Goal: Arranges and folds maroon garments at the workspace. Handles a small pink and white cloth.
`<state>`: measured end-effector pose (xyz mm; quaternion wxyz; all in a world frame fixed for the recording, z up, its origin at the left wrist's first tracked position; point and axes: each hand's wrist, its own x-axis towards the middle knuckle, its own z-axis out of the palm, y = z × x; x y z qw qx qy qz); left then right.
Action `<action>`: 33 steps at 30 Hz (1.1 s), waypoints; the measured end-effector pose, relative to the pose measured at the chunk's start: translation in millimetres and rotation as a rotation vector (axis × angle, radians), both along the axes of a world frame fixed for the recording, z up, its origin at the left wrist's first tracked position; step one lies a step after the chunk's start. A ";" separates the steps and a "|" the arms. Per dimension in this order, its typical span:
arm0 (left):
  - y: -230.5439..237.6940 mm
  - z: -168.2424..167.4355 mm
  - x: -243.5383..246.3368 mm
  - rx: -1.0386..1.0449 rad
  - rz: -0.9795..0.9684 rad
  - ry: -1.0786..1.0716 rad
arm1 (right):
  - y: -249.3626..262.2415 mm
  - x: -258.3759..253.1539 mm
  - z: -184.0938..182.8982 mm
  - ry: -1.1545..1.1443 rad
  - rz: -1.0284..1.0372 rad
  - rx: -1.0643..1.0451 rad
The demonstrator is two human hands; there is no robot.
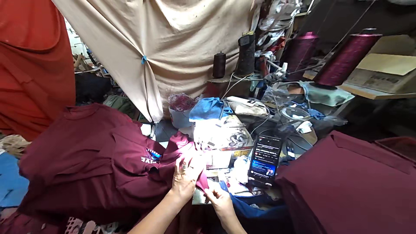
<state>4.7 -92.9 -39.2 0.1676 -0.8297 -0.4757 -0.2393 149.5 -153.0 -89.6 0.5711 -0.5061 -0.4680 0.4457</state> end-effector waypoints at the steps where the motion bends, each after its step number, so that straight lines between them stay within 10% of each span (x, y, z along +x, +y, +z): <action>1: 0.6 -0.8 -0.2 -0.015 0.001 0.018 | -0.4 0.6 -1.0 -0.006 0.000 0.001; 23: 46.3 4.0 -13.7 0.030 -0.191 -0.176 | 90.7 -1.7 42.4 -0.232 -0.073 -0.162; 28: 52.2 41.6 3.3 -0.544 0.065 0.033 | 87.1 0.2 51.4 -0.226 -0.031 -0.247; 33: 52.9 50.3 8.1 -0.647 0.122 0.024 | 103.4 1.3 28.0 -0.120 -0.030 -0.202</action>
